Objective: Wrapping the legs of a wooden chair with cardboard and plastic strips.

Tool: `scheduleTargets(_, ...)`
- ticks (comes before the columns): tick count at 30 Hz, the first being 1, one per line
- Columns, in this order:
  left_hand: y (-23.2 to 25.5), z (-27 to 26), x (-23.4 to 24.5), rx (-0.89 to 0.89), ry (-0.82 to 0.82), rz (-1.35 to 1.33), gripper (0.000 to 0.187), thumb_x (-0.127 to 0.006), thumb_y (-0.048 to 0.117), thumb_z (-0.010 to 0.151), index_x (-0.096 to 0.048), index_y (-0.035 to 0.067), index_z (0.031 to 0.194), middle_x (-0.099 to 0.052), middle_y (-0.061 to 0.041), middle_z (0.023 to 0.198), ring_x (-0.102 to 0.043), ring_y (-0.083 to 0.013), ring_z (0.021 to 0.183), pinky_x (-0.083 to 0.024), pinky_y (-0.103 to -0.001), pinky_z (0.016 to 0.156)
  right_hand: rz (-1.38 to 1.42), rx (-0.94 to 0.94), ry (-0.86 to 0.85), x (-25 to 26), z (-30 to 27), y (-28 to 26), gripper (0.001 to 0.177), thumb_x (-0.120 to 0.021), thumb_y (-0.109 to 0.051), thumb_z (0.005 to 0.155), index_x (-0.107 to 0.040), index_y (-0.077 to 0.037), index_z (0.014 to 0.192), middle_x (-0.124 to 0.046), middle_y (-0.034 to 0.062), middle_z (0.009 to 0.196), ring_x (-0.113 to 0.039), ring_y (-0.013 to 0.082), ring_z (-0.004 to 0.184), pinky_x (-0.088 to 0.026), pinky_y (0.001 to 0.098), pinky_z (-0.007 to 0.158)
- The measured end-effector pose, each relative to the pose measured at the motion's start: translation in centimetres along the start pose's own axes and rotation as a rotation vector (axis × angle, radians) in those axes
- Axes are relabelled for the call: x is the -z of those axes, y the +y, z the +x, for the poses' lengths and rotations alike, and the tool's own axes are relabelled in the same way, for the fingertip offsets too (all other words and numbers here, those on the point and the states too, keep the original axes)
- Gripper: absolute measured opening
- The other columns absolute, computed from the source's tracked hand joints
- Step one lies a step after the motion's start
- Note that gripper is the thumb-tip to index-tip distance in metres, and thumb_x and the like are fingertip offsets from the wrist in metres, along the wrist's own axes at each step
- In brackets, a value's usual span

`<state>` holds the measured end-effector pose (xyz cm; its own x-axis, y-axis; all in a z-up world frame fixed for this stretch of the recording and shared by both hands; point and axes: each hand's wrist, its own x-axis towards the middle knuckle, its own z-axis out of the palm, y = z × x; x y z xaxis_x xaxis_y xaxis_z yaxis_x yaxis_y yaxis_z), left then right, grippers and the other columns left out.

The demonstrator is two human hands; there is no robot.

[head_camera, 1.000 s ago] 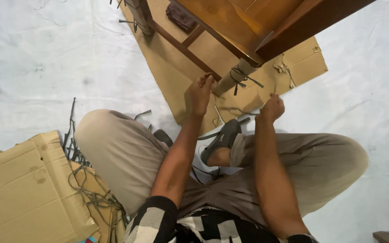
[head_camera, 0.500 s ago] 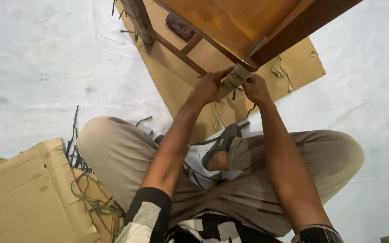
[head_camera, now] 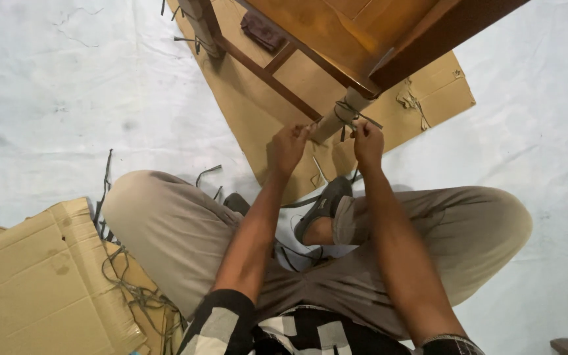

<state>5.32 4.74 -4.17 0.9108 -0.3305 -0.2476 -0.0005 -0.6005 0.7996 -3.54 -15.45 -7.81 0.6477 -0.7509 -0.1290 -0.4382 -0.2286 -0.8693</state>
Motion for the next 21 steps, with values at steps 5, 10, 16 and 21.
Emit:
scheduleTargets(5,1.6,-2.0,-0.8,0.181,-0.136,-0.173,0.036,-0.06,0.057,0.094,-0.075,0.028,0.11,-0.076,0.002,0.082,-0.074,-0.0238,0.093,-0.056,-0.042,0.088,0.173,-0.039,0.055,-1.2,-3.1,-0.6,0.024,-0.065,-0.032,0.102,-0.069,-0.015,0.086,-0.069,0.0034,0.072,-0.057,0.0161,0.072,-0.044,0.033,0.071)
scheduleTargets(10,-3.7,0.7,-6.8,0.205,-0.203,-0.234,0.034,-0.063,0.059,0.088,-0.074,0.035,0.11,-0.076,0.005,0.08,-0.073,-0.02,0.089,-0.056,-0.038,0.082,0.273,-0.135,0.03,-2.4,-5.8,0.6,0.019,-0.066,-0.032,0.1,-0.072,-0.016,0.093,-0.072,0.001,0.073,-0.055,0.0103,0.061,-0.044,0.0255,0.06)
scheduleTargets(16,-4.2,0.5,-7.9,0.241,-0.121,-0.577,0.023,-0.076,0.033,0.088,-0.076,0.012,0.098,-0.072,-0.008,0.079,-0.063,-0.0158,0.072,-0.055,-0.032,0.069,0.371,-0.083,-0.071,-3.3,-5.9,2.5,0.013,-0.073,-0.022,0.097,-0.074,-0.009,0.096,-0.067,0.0069,0.073,-0.061,0.0138,0.065,-0.054,0.0285,0.06)
scheduleTargets(21,-5.0,1.0,-8.3,0.266,-0.1,-0.57,0.015,-0.075,0.028,0.082,-0.075,0.014,0.087,-0.066,-0.005,0.073,-0.06,-0.0148,0.07,-0.052,-0.029,0.066,0.305,-0.081,-0.14,-3.3,-5.9,2.6,0.022,-0.079,-0.033,0.095,-0.076,-0.011,0.095,-0.069,0.0067,0.077,-0.064,0.0149,0.073,-0.054,0.0297,0.069)
